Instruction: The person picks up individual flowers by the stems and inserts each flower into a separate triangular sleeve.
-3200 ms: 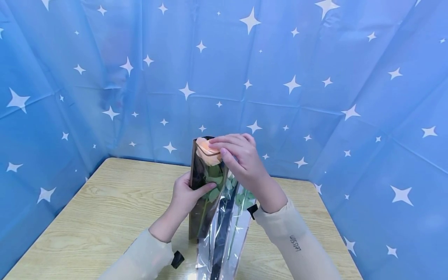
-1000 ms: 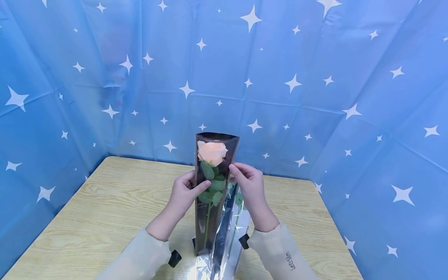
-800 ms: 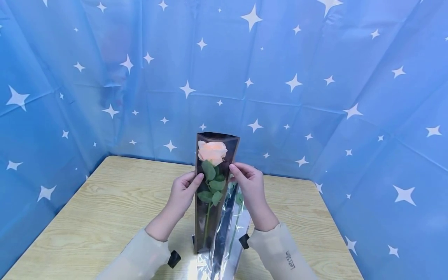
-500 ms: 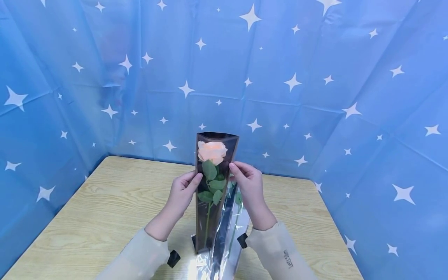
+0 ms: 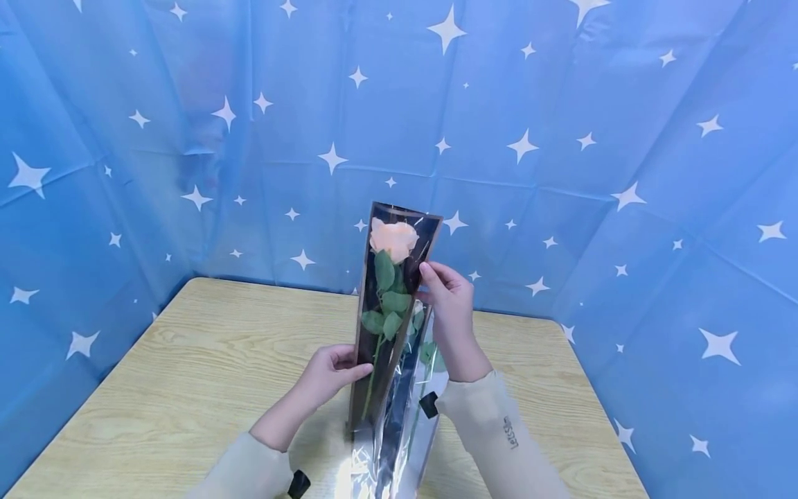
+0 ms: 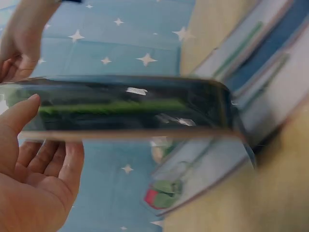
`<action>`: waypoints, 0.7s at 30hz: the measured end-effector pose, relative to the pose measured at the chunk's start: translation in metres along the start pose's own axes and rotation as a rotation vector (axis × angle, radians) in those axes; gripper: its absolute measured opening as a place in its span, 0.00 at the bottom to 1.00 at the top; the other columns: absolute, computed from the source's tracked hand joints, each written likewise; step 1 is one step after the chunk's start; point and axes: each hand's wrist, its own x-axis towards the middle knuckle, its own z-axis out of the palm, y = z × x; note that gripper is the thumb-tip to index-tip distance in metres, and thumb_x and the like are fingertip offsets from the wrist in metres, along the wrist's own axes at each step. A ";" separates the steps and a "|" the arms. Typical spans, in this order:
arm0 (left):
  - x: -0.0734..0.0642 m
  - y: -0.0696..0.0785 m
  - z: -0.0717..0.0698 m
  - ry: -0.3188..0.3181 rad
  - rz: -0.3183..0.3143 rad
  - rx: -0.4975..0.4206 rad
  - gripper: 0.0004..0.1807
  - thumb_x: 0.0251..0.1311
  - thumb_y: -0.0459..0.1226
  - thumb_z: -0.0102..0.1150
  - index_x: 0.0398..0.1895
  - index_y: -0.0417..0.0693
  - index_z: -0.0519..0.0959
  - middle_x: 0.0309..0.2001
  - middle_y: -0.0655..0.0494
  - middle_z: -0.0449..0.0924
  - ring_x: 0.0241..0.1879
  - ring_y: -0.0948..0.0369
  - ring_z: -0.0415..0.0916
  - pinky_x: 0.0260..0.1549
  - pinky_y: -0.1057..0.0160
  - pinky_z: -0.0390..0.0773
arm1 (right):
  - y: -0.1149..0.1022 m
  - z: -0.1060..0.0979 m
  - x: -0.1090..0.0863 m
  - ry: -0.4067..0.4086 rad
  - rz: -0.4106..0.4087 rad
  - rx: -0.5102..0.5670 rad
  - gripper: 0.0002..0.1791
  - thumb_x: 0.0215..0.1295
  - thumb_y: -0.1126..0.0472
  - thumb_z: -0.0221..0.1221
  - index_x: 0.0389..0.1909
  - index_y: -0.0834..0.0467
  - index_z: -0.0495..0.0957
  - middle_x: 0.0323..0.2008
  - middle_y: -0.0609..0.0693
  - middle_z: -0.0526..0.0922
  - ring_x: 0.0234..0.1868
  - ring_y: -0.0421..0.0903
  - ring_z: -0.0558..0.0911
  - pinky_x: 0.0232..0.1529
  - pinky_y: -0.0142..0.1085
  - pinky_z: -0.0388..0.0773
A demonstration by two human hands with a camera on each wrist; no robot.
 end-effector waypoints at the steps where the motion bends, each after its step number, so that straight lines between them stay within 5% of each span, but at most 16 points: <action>1: -0.001 -0.004 0.001 -0.009 -0.005 0.017 0.15 0.56 0.41 0.66 0.40 0.39 0.82 0.37 0.48 0.84 0.37 0.61 0.80 0.36 0.68 0.78 | -0.001 0.001 0.003 0.006 0.012 0.006 0.15 0.64 0.59 0.60 0.43 0.68 0.80 0.29 0.46 0.84 0.32 0.42 0.81 0.31 0.35 0.81; 7: -0.005 -0.012 0.007 0.010 0.027 0.058 0.11 0.55 0.40 0.66 0.28 0.40 0.81 0.27 0.55 0.80 0.28 0.67 0.75 0.28 0.69 0.75 | -0.006 0.008 0.019 0.002 0.082 0.038 0.14 0.64 0.60 0.60 0.45 0.66 0.79 0.30 0.45 0.83 0.32 0.40 0.81 0.30 0.35 0.80; 13: -0.011 -0.012 0.012 0.075 0.052 0.010 0.09 0.56 0.36 0.65 0.32 0.36 0.81 0.29 0.49 0.82 0.27 0.69 0.74 0.30 0.70 0.75 | 0.007 0.019 0.031 -0.021 0.156 0.062 0.14 0.66 0.61 0.58 0.47 0.67 0.78 0.28 0.43 0.82 0.28 0.38 0.79 0.27 0.32 0.77; 21: -0.019 -0.026 0.017 0.108 -0.026 -0.011 0.14 0.54 0.35 0.66 0.21 0.34 0.74 0.19 0.60 0.71 0.20 0.69 0.65 0.22 0.72 0.69 | 0.041 0.026 0.036 -0.001 0.260 -0.004 0.14 0.66 0.58 0.57 0.49 0.61 0.79 0.33 0.45 0.81 0.31 0.39 0.79 0.28 0.32 0.74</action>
